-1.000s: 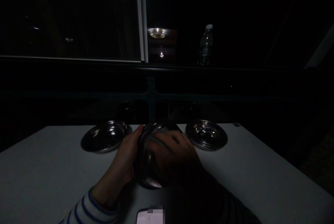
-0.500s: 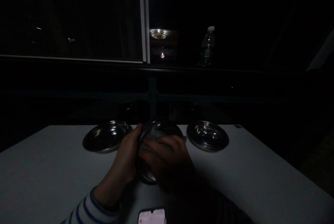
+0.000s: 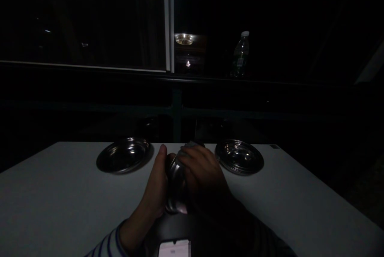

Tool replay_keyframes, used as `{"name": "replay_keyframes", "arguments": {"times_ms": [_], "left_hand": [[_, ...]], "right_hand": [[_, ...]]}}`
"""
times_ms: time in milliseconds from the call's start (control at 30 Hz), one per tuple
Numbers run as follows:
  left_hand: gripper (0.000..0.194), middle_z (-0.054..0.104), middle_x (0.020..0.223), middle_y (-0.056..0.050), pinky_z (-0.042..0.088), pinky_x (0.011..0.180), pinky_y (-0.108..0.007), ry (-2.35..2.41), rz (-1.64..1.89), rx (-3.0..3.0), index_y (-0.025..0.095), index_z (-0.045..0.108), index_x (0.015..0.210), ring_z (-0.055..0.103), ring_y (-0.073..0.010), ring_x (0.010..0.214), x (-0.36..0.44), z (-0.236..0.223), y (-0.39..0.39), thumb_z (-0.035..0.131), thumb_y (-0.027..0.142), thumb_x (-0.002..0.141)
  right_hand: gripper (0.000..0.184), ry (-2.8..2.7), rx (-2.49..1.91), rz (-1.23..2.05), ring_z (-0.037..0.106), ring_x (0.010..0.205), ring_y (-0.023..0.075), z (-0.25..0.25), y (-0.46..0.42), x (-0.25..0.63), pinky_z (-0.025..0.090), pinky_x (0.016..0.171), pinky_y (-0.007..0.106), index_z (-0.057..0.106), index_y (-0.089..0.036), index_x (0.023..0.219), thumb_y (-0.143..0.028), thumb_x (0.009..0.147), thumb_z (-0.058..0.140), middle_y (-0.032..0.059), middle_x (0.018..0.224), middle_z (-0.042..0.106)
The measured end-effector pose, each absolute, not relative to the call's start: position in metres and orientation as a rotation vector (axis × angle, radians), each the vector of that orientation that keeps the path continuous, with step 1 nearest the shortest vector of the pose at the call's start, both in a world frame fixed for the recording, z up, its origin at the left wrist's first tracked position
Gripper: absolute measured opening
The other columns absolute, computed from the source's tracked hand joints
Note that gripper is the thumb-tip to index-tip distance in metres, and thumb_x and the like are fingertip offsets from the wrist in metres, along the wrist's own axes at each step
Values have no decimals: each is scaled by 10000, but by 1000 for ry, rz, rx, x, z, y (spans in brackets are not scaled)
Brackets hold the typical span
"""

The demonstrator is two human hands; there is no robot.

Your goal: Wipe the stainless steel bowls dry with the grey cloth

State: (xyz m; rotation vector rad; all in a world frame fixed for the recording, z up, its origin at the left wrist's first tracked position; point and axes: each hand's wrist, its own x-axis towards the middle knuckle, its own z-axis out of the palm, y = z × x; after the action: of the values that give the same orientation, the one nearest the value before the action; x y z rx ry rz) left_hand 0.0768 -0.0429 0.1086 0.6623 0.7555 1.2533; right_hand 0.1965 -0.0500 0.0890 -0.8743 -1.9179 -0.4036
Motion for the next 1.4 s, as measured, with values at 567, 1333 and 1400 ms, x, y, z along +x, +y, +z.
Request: {"name": "replay_keyframes", "arguments": {"times_ms": [567,1333,1400], "left_hand": [[538,422,386,61,317,366,-183,719,1251,671,173,468,472,401,-61,356,74,110,-43,620,681,565],[496,477,407,38,329,365,-193,883,1336,680,189,517,497,441,-82,366,64,117,-36,549,648,681],[507,463,416,44,350,389,-200,882,1341,775,187,524,499,433,-84,383,64,112,-36,582,675,625]], "right_hand": [[308,-1841,-896,-300,505,1124,178,89,-39,216,412,966,352,604,-129,1069,-164,893,354,102,1154,607],[246,-2199,-602,-411,430,1179,147,65,-50,186,285,1069,351,582,-214,1018,-274,897,376,2,1178,592],[283,-2152,-590,-421,444,1164,166,72,-48,193,340,1021,360,579,-201,1052,-303,909,357,33,1191,584]]}}
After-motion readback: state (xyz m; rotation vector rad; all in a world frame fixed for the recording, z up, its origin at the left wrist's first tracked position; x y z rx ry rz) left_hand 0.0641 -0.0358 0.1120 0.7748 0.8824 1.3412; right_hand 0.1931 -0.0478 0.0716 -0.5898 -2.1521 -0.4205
